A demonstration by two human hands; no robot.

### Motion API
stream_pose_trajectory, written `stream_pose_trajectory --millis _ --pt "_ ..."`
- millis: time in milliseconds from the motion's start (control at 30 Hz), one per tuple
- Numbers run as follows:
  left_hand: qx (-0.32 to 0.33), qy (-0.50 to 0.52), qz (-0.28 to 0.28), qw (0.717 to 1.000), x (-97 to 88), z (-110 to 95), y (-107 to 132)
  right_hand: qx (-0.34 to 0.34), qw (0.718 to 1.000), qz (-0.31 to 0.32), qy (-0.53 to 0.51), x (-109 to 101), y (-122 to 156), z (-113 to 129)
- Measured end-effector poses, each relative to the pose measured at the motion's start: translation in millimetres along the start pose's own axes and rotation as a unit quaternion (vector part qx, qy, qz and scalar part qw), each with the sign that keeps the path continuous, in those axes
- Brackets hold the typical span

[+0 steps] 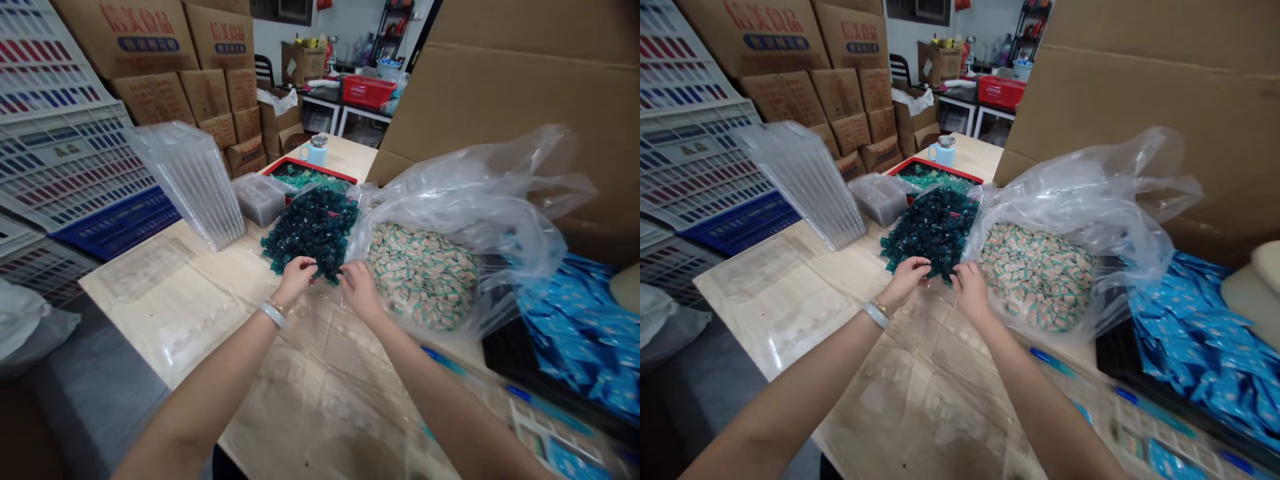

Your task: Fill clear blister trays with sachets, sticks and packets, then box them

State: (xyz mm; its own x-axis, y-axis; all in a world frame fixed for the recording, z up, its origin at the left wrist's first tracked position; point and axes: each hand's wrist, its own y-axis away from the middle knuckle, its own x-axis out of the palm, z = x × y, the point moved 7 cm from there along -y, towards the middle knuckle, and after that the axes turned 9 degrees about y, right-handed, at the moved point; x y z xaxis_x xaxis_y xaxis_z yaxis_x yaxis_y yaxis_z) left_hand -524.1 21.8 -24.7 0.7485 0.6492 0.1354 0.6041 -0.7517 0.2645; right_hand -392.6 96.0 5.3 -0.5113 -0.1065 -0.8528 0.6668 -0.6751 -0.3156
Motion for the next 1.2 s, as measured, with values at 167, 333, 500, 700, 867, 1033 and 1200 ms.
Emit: stream_pose_trajectory --millis 167,333,500,700,867,1033,1200 --pt "-0.140 0.223 0.059 0.963 27.1 7.8 15.1 0.094 0.953 -0.011 -0.287 6.1 6.4 -5.2" --pt "-0.083 0.183 0.091 0.975 31.3 5.1 28.4 0.206 0.857 0.039 -0.472 11.8 13.9 -2.1" --pt "-0.075 0.159 0.096 0.980 28.6 9.7 28.1 0.267 0.801 0.062 -0.533 16.3 23.4 -4.2" --pt "0.206 -0.155 0.016 0.966 23.6 -40.6 6.3 0.274 0.862 -0.037 -0.426 10.7 6.4 -23.8" --pt "0.167 -0.161 0.049 0.972 32.7 -31.9 9.9 0.237 0.870 -0.069 -0.426 3.8 0.8 -21.0" --pt "0.074 0.018 0.088 0.993 38.0 -13.2 17.0 0.211 0.889 -0.063 -0.401 -2.1 6.9 -11.7" --pt "0.034 0.122 0.076 0.989 36.4 -13.1 27.6 0.160 0.934 -0.069 -0.311 -12.6 10.3 3.2"
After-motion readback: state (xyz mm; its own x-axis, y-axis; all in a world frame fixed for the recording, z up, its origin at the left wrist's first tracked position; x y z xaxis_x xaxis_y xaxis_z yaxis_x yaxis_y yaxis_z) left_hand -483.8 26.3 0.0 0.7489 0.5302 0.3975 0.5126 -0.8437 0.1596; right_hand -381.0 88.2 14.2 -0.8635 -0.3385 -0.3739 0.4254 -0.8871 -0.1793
